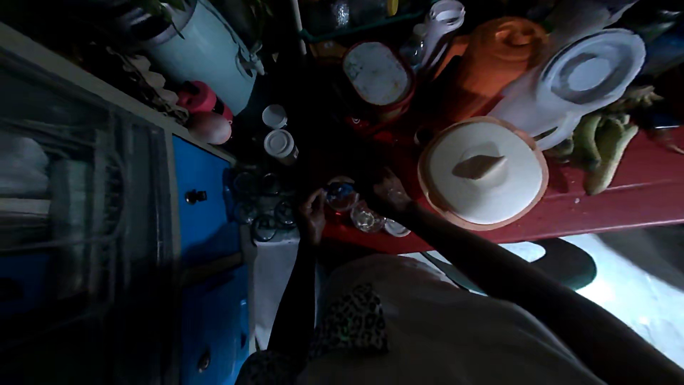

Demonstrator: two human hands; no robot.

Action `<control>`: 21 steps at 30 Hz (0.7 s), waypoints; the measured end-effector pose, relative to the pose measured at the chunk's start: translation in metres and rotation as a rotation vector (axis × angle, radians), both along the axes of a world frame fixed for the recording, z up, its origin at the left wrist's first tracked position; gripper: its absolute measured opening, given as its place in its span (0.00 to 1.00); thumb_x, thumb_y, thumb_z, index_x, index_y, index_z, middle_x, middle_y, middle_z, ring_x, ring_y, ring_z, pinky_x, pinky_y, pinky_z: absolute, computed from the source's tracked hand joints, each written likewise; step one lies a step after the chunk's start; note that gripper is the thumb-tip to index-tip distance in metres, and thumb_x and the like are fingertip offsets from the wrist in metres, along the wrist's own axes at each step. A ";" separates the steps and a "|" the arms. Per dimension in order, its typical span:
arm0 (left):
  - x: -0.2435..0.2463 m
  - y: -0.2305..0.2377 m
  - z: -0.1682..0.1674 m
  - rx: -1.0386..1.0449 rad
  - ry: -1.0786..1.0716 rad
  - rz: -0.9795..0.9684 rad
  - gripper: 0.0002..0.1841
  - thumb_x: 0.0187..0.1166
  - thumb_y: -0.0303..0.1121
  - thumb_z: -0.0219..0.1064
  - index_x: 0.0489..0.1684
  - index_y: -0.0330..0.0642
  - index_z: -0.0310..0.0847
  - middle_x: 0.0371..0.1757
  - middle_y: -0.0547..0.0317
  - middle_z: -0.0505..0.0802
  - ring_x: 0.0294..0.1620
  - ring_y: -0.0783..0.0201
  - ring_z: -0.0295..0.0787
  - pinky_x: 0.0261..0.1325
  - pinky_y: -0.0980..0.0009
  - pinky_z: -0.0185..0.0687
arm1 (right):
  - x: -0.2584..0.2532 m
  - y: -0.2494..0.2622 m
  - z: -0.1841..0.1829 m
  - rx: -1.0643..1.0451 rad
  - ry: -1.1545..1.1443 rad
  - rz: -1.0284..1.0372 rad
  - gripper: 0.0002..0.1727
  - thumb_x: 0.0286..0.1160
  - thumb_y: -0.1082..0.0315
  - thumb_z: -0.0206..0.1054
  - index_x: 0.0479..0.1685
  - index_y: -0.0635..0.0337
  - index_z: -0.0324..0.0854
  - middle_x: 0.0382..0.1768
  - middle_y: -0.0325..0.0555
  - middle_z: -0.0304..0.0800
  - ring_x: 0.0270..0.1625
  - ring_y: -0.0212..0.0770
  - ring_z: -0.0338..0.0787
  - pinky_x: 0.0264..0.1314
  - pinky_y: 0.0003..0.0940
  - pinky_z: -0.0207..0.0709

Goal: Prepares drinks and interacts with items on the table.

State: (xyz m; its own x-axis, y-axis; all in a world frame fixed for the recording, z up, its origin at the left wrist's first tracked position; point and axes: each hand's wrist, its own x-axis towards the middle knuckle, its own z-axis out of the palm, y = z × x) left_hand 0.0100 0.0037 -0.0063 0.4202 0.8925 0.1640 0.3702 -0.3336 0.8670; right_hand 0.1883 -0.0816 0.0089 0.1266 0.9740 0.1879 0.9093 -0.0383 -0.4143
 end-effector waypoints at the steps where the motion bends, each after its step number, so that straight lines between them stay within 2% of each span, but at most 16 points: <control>1: 0.001 -0.001 -0.002 0.016 -0.001 0.011 0.08 0.79 0.21 0.68 0.46 0.25 0.90 0.49 0.39 0.94 0.54 0.57 0.91 0.63 0.62 0.84 | -0.003 0.001 0.002 -0.026 0.004 -0.007 0.07 0.69 0.78 0.71 0.41 0.65 0.92 0.46 0.60 0.94 0.57 0.64 0.91 0.64 0.63 0.79; 4: 0.008 -0.006 -0.005 0.043 0.014 0.001 0.07 0.77 0.19 0.65 0.40 0.24 0.90 0.43 0.39 0.93 0.48 0.54 0.90 0.58 0.59 0.84 | -0.010 0.005 0.005 -0.076 0.023 0.002 0.07 0.67 0.78 0.72 0.42 0.66 0.91 0.46 0.62 0.93 0.56 0.65 0.90 0.64 0.63 0.77; 7: 0.006 -0.001 -0.003 0.020 0.002 -0.014 0.07 0.78 0.20 0.65 0.40 0.26 0.90 0.42 0.42 0.92 0.47 0.59 0.88 0.55 0.64 0.83 | -0.007 0.007 0.005 -0.039 0.022 0.001 0.07 0.67 0.80 0.71 0.40 0.66 0.91 0.45 0.61 0.93 0.55 0.64 0.91 0.64 0.62 0.79; 11: -0.005 0.009 -0.008 -0.002 -0.038 -0.013 0.09 0.81 0.24 0.67 0.50 0.27 0.89 0.51 0.41 0.93 0.54 0.58 0.90 0.64 0.62 0.83 | 0.003 0.003 0.009 -0.020 0.053 0.005 0.08 0.70 0.79 0.69 0.43 0.65 0.92 0.46 0.62 0.93 0.57 0.65 0.90 0.65 0.64 0.79; 13: -0.002 0.007 -0.009 -0.011 -0.051 0.012 0.09 0.81 0.24 0.67 0.50 0.27 0.89 0.52 0.41 0.93 0.55 0.57 0.90 0.65 0.61 0.82 | 0.003 0.004 0.010 -0.022 0.086 -0.008 0.07 0.71 0.77 0.70 0.42 0.65 0.92 0.46 0.61 0.93 0.57 0.65 0.90 0.65 0.63 0.79; 17: 0.011 -0.002 -0.010 0.058 -0.048 -0.017 0.06 0.76 0.20 0.67 0.41 0.26 0.90 0.43 0.42 0.93 0.48 0.57 0.89 0.58 0.59 0.83 | -0.009 0.005 0.011 -0.054 0.109 -0.031 0.06 0.70 0.77 0.71 0.41 0.65 0.92 0.44 0.61 0.93 0.56 0.65 0.90 0.68 0.64 0.77; 19: 0.008 -0.001 -0.004 0.011 -0.029 -0.028 0.06 0.77 0.19 0.67 0.41 0.25 0.89 0.45 0.40 0.92 0.50 0.55 0.88 0.59 0.59 0.82 | -0.005 0.004 0.008 -0.022 0.075 -0.001 0.06 0.68 0.78 0.72 0.40 0.65 0.92 0.44 0.60 0.93 0.55 0.64 0.90 0.66 0.63 0.78; 21: 0.002 0.003 -0.004 0.001 -0.034 -0.029 0.07 0.79 0.21 0.66 0.45 0.25 0.89 0.47 0.41 0.92 0.51 0.59 0.89 0.61 0.64 0.83 | 0.000 0.001 0.006 0.001 0.053 0.010 0.06 0.69 0.79 0.70 0.40 0.65 0.92 0.45 0.61 0.94 0.57 0.64 0.90 0.65 0.63 0.79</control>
State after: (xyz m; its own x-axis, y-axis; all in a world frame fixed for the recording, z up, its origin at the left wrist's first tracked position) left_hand 0.0118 0.0064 -0.0102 0.4399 0.8799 0.1797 0.3307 -0.3448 0.8785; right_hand 0.1888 -0.0801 0.0153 0.1271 0.9751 0.1818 0.8863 -0.0294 -0.4621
